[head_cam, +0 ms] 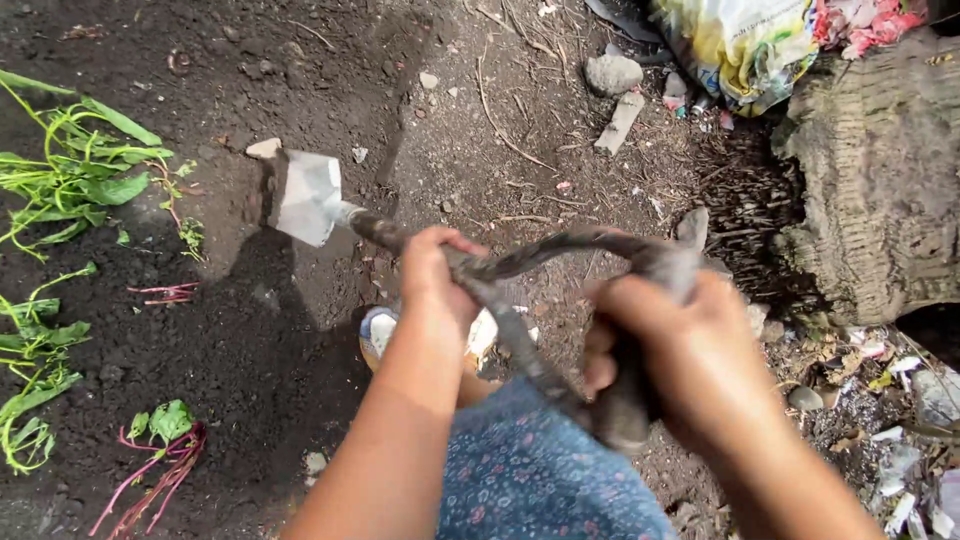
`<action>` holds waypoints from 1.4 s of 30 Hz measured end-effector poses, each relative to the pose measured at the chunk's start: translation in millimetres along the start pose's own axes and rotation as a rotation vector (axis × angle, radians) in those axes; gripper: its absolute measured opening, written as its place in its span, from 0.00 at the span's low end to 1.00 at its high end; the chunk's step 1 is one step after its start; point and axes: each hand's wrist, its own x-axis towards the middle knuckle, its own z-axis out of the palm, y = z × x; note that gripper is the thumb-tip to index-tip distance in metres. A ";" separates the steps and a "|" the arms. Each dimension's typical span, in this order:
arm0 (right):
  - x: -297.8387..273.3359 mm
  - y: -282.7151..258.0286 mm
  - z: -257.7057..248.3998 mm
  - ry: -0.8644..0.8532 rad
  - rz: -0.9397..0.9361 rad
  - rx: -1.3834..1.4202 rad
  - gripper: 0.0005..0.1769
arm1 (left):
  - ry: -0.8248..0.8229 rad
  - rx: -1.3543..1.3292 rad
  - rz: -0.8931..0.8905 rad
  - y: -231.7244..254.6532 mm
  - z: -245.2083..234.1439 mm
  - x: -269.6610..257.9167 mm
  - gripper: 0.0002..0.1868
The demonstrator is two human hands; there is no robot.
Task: Digging and loosening soil in a garden area using a shovel.
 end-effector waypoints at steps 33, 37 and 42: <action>193.9 -12.3 11.0 -0.531 -0.713 -0.211 0.32 | 0.087 -0.199 0.251 -22.8 52.0 107.5 0.31; 203.8 -65.7 -21.8 -0.366 -0.013 -0.082 0.31 | 0.151 -0.356 0.156 -47.0 102.0 113.5 0.21; 201.3 -114.4 -77.7 -0.198 -0.035 -0.026 0.17 | 0.048 -0.319 0.131 -82.4 161.1 115.6 0.10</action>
